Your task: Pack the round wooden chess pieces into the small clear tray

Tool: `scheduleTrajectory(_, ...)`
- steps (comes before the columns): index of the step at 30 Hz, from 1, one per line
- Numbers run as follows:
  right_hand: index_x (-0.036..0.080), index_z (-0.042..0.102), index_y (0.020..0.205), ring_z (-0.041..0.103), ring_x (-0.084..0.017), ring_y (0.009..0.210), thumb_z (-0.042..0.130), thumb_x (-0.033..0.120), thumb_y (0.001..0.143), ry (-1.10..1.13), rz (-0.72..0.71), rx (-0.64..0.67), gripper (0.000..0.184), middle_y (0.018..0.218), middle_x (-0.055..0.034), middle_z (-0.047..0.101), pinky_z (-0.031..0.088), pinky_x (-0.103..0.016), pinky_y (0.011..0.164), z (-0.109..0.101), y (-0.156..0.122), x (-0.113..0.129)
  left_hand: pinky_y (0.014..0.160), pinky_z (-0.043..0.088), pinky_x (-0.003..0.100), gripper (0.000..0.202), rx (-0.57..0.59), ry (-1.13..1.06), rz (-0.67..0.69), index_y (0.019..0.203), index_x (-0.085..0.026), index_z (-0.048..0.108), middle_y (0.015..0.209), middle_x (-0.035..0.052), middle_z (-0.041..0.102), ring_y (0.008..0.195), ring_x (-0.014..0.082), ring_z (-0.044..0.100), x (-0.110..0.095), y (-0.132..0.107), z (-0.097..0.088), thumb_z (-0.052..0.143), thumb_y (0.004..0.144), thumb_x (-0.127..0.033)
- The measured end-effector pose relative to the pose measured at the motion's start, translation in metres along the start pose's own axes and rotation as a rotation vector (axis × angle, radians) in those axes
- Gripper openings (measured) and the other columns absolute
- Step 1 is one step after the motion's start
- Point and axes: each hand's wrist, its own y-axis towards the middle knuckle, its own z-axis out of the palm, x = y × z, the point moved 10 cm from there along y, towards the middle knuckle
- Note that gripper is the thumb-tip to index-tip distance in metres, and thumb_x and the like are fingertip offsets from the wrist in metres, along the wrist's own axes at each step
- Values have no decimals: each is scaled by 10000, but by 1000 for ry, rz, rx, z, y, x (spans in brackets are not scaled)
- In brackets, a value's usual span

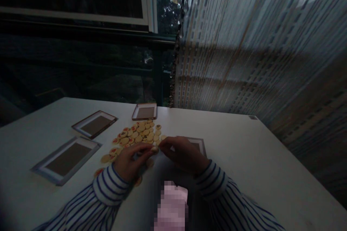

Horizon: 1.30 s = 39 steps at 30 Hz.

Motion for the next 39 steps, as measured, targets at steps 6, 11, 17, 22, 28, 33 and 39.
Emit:
scheduleTrajectory(6, 163, 594, 860, 557, -105, 701, 473, 225, 803, -37, -7, 11, 147, 770, -20, 629, 406, -213, 641, 1, -1, 0, 643, 484, 268, 173, -29, 20, -10, 826, -167, 628, 766, 36, 653, 698, 139, 593, 3, 0, -2, 544, 748, -297)
scheduleTrajectory(11, 167, 592, 852, 553, -98, 669, 484, 221, 793, -51, -10, 5, 134, 745, -14, 626, 403, -207, 618, -1, -2, 3, 650, 485, 268, 156, -33, 26, -31, 827, -171, 631, 762, 29, 661, 697, 139, 599, 4, 0, -2, 556, 736, -274)
scheduleTrajectory(17, 162, 583, 857, 555, -88, 662, 496, 205, 782, -28, -35, 0, 122, 739, -10, 624, 410, -194, 604, 0, -3, 4, 648, 484, 275, 161, -37, 37, -62, 823, -166, 634, 752, 30, 665, 683, 147, 599, 5, 1, -4, 570, 717, -269)
scheduleTrajectory(22, 162, 575, 891, 571, -98, 692, 516, 202, 768, 4, -61, 5, 142, 777, -24, 636, 426, -208, 630, 4, -2, 5, 646, 478, 263, 177, -42, -2, -119, 817, -158, 640, 739, 34, 666, 671, 146, 600, 8, 0, -3, 574, 707, -280)
scheduleTrajectory(28, 166, 578, 902, 576, -103, 690, 508, 252, 784, 5, -54, -8, 163, 787, -30, 641, 433, -218, 632, 3, -2, 6, 635, 476, 251, 194, -65, -60, -176, 794, -162, 653, 696, 31, 667, 640, 149, 600, 14, -1, -2, 610, 663, -299)
scheduleTrajectory(33, 170, 588, 864, 574, -99, 673, 511, 255, 782, -14, -49, -40, 141, 759, -23, 641, 423, -200, 605, -1, -2, 8, 630, 480, 257, 182, -80, -141, -230, 770, -185, 667, 680, 28, 674, 628, 157, 608, 18, -3, -1, 629, 636, -302)
scheduleTrajectory(39, 168, 592, 852, 571, -89, 665, 515, 213, 775, -45, -65, -49, 117, 750, -15, 639, 414, -183, 604, -2, -2, 12, 650, 483, 256, 156, -64, -214, -249, 745, -189, 676, 701, 37, 683, 657, 165, 618, 13, -2, 0, 639, 625, -282)
